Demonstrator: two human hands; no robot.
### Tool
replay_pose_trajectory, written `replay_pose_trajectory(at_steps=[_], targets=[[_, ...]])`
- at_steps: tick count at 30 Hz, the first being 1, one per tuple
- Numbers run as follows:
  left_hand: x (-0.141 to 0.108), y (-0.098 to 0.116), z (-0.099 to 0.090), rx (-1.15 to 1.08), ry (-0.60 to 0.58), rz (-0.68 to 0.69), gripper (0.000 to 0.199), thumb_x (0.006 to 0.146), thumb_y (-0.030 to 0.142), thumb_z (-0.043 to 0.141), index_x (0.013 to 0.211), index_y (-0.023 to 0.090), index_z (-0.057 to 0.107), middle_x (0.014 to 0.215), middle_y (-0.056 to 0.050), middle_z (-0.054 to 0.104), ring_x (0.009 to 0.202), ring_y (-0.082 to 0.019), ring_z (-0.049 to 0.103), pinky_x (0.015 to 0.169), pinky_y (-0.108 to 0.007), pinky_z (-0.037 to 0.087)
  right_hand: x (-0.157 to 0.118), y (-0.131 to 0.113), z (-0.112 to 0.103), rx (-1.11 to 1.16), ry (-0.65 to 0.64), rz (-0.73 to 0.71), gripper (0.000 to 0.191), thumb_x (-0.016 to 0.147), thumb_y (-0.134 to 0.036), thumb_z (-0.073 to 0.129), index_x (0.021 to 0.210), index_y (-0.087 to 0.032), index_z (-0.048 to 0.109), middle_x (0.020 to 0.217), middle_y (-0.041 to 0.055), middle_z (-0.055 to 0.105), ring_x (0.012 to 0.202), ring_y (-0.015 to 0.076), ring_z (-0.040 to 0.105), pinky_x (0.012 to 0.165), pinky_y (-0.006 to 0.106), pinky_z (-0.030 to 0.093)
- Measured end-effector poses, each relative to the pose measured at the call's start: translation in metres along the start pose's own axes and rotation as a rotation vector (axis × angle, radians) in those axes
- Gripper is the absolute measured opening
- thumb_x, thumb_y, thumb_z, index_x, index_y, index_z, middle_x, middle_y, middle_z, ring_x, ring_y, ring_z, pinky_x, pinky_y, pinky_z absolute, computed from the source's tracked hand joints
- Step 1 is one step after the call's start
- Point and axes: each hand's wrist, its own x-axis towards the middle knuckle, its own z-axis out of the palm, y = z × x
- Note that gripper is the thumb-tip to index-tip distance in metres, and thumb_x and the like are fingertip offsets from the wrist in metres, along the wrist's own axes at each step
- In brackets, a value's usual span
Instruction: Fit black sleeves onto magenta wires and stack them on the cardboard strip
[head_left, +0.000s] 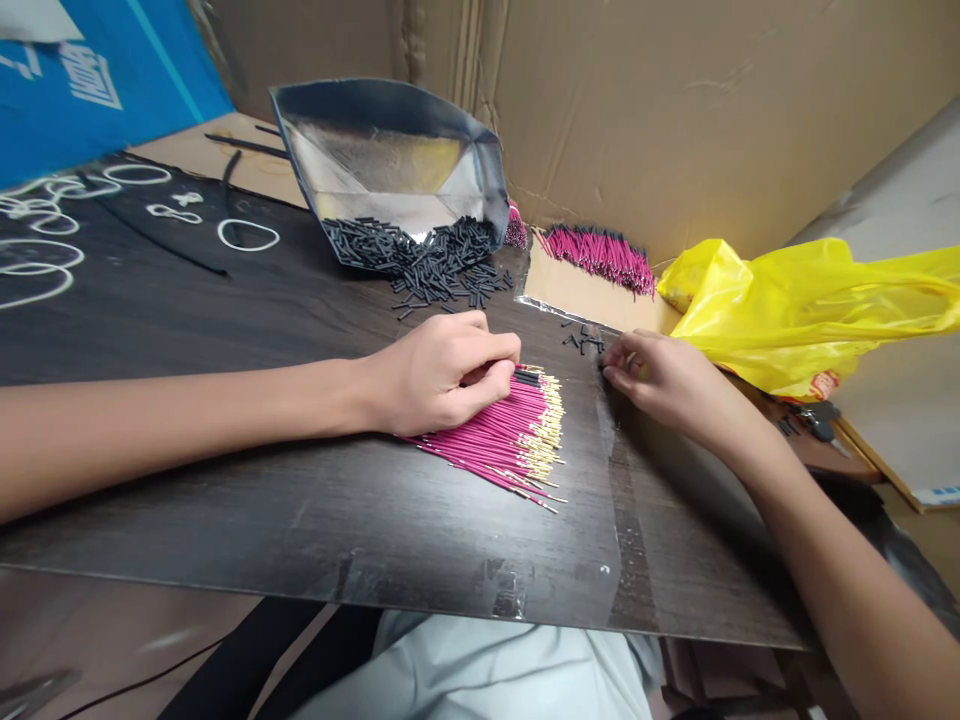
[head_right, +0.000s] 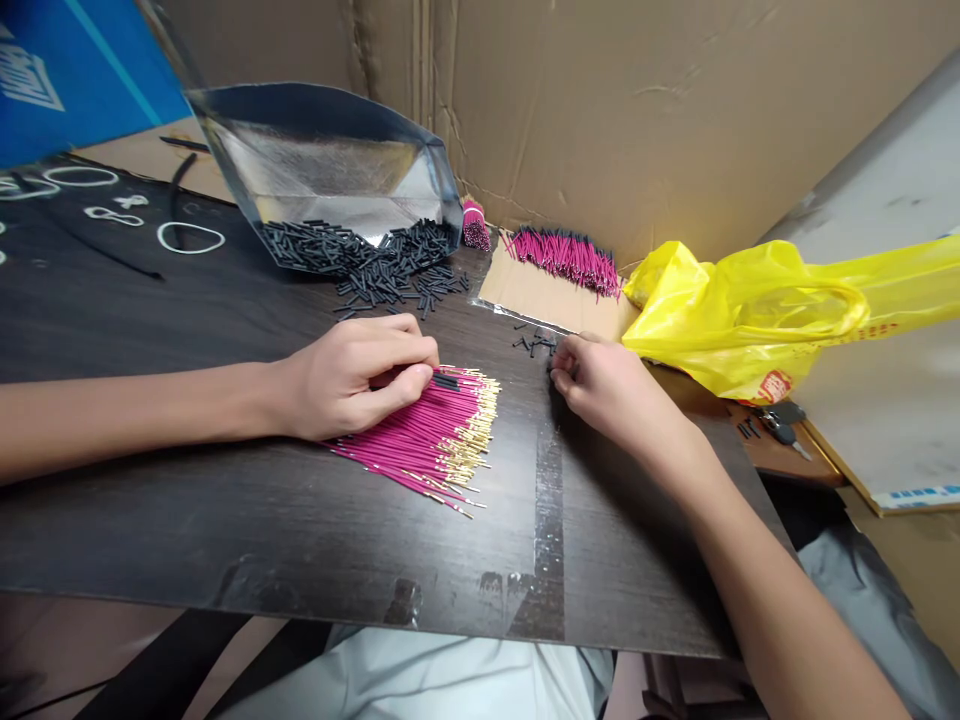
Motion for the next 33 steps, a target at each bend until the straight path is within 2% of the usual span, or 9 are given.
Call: replay_pose_trajectory(at_steps=[8, 17, 23, 25, 28, 30, 33], targets=[[0.000, 0.000, -0.001, 0.001, -0.022, -0.002, 0.027, 0.096, 0.020, 0.042, 0.075, 0.016, 0.058, 0.062, 0.000, 0.050, 0.066, -0.014, 0.044, 0.063, -0.027, 0.038, -0.001, 0.001, 0.005, -0.118, 0.003, -0.024, 0.007, 0.087, -0.014, 0.053, 0.085, -0.020, 0.054, 0.088, 0.0085, 0.066, 0.078, 0.0243, 0.061, 0.066, 0.033, 0.041], [0.001, 0.000, -0.002, 0.013, -0.017, 0.002, 0.027, 0.095, 0.022, 0.042, 0.075, 0.017, 0.058, 0.064, -0.001, 0.054, 0.066, -0.015, 0.046, 0.064, -0.027, 0.039, -0.002, 0.005, 0.001, -0.051, -0.001, -0.034, 0.008, 0.088, -0.017, 0.055, 0.089, -0.021, 0.062, 0.088, 0.0054, 0.070, 0.076, 0.0223, 0.063, 0.066, 0.031, 0.043], [0.001, 0.000, -0.001, 0.016, -0.013, 0.011, 0.026, 0.096, 0.022, 0.042, 0.074, 0.017, 0.057, 0.063, -0.001, 0.053, 0.066, -0.015, 0.047, 0.064, -0.026, 0.039, -0.001, 0.005, 0.006, -0.135, 0.032, -0.014, 0.009, 0.085, -0.012, 0.052, 0.085, -0.020, 0.055, 0.085, 0.0099, 0.067, 0.074, 0.0247, 0.060, 0.062, 0.033, 0.040], [0.000, 0.000, -0.001, 0.009, -0.014, 0.016, 0.026, 0.095, 0.021, 0.043, 0.074, 0.017, 0.056, 0.063, -0.001, 0.052, 0.066, -0.015, 0.046, 0.064, -0.026, 0.038, -0.001, 0.004, 0.001, -0.049, 0.095, 0.036, 0.008, 0.086, -0.012, 0.052, 0.085, -0.020, 0.054, 0.081, 0.0082, 0.065, 0.072, 0.0234, 0.059, 0.062, 0.033, 0.040], [0.000, -0.002, 0.000, 0.001, -0.006, 0.021, 0.025, 0.095, 0.021, 0.044, 0.073, 0.017, 0.055, 0.064, -0.001, 0.052, 0.066, -0.015, 0.045, 0.065, -0.027, 0.038, -0.002, -0.001, -0.008, 0.201, 0.201, 0.068, 0.004, 0.090, -0.018, 0.055, 0.086, -0.020, 0.055, 0.081, 0.0052, 0.063, 0.074, 0.0202, 0.058, 0.066, 0.031, 0.042], [-0.001, -0.002, 0.000, -0.002, -0.003, 0.018, 0.025, 0.095, 0.021, 0.044, 0.074, 0.017, 0.056, 0.064, -0.001, 0.052, 0.067, -0.015, 0.045, 0.066, -0.027, 0.038, -0.003, -0.009, -0.012, 0.449, 0.205, 0.027, 0.007, 0.092, -0.025, 0.058, 0.087, -0.021, 0.056, 0.082, 0.0035, 0.061, 0.070, 0.0171, 0.056, 0.064, 0.030, 0.044], [-0.001, -0.001, -0.001, 0.006, -0.021, 0.004, 0.025, 0.095, 0.021, 0.044, 0.074, 0.017, 0.056, 0.063, -0.001, 0.051, 0.067, -0.015, 0.046, 0.065, -0.026, 0.038, -0.006, -0.027, -0.008, 0.776, 0.133, -0.054, 0.011, 0.092, -0.032, 0.063, 0.093, -0.021, 0.060, 0.084, 0.0020, 0.060, 0.065, 0.0137, 0.054, 0.060, 0.028, 0.046]])
